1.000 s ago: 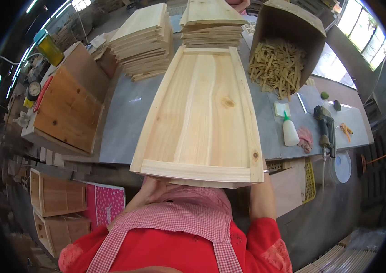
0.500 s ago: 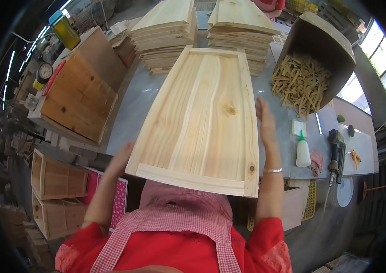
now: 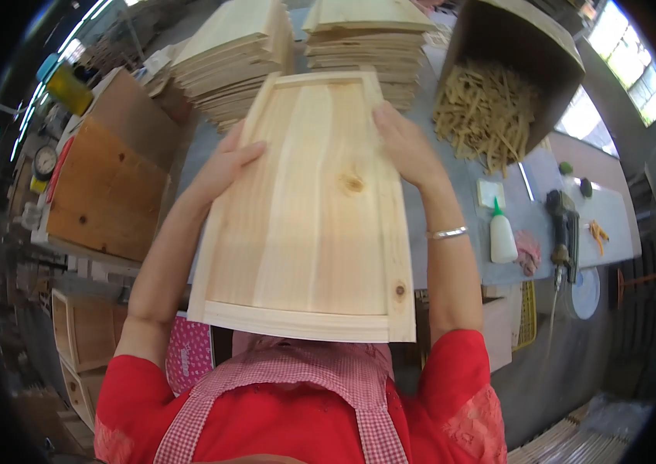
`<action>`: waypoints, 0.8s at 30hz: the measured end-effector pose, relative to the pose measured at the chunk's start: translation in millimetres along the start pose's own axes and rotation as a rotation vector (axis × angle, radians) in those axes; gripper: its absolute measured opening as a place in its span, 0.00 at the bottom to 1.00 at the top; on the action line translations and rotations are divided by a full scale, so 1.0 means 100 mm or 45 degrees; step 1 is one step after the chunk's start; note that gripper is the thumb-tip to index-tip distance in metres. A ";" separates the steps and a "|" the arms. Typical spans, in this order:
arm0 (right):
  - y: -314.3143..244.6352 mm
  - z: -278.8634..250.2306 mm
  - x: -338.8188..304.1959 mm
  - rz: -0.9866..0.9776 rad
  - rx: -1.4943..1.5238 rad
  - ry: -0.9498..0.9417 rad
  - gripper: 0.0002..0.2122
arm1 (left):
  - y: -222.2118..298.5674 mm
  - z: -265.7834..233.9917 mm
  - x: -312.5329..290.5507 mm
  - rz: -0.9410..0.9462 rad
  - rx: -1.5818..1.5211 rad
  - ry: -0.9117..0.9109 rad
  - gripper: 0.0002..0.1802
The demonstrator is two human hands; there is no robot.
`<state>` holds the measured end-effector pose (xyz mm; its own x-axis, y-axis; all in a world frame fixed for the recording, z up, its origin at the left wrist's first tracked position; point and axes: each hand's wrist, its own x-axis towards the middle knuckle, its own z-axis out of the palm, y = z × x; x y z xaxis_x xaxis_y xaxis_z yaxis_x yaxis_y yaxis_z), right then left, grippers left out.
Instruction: Applying glue to wooden panels, assembling them into boxes, securing with rubber bands, and finishing with a nail gun.
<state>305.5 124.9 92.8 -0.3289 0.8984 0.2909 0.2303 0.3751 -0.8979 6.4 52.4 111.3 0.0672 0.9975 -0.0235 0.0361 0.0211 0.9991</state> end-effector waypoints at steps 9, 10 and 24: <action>0.85 -0.26 0.05 -0.050 -0.186 0.303 0.21 | 0.21 0.09 -0.09 -0.028 0.085 0.116 0.36; 1.05 -0.31 0.11 0.120 -0.466 0.447 0.19 | 0.22 0.09 -0.09 0.006 0.089 0.114 0.36; 1.90 -0.65 0.39 0.867 -0.841 0.687 0.16 | 0.10 -0.02 -0.03 -0.040 0.108 0.139 0.40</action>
<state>396.5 245.8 -44.9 0.4614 0.8857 0.0513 0.7113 -0.3347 -0.6181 4.9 49.8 121.5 -0.0439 0.9980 -0.0464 0.1207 0.0514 0.9914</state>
